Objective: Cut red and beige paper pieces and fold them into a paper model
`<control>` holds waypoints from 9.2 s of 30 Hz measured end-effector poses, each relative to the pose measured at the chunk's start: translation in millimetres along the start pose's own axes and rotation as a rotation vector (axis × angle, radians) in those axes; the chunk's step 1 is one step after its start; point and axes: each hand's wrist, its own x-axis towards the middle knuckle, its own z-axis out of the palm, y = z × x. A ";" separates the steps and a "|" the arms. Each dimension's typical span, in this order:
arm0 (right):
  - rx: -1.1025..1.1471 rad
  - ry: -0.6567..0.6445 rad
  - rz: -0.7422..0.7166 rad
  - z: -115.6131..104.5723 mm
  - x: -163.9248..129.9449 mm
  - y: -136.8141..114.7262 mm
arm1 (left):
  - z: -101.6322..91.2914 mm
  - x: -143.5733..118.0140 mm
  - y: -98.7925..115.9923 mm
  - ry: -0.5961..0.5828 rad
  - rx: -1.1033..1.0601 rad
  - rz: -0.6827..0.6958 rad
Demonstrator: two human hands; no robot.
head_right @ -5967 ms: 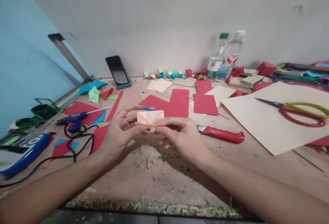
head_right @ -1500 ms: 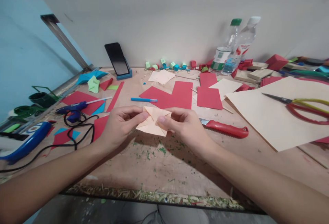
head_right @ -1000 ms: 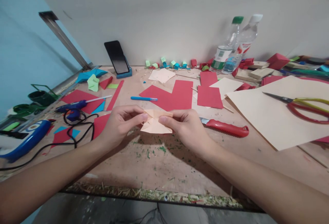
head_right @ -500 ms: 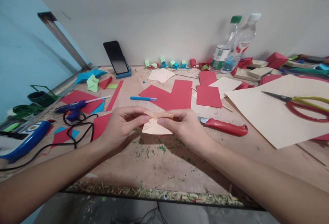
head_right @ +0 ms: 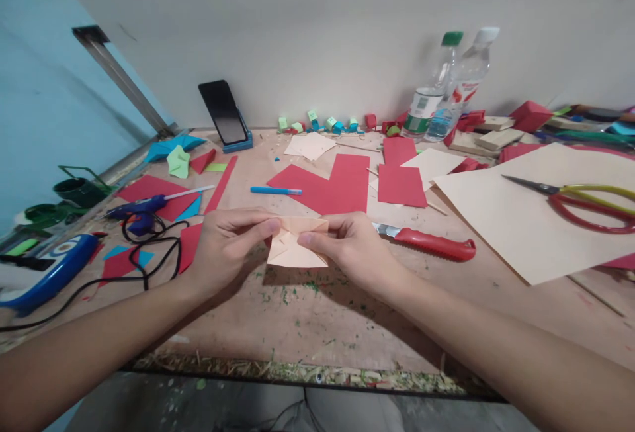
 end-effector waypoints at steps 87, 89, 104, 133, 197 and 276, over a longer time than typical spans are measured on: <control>0.140 0.288 -0.130 -0.5 1.8 -5.6 | 5.8 5.5 0.0 0.174 -0.054 0.002; 0.138 0.312 -0.135 0.5 1.3 -5.6 | 6.6 2.8 0.4 0.175 -0.028 0.033; 0.104 0.318 -0.150 3.9 -1.2 -5.3 | 2.9 7.6 0.6 -0.152 -0.274 -0.241; 0.162 0.087 -0.058 8.6 -1.6 1.7 | 6.3 -1.3 -4.2 -0.172 -0.105 -0.222; -0.111 0.180 -0.267 3.7 -4.2 8.2 | 3.9 3.3 -9.2 -0.217 -0.274 -0.243; -0.256 0.157 -0.390 9.6 -10.7 4.9 | 13.8 -8.0 -2.4 -0.122 -0.269 -0.244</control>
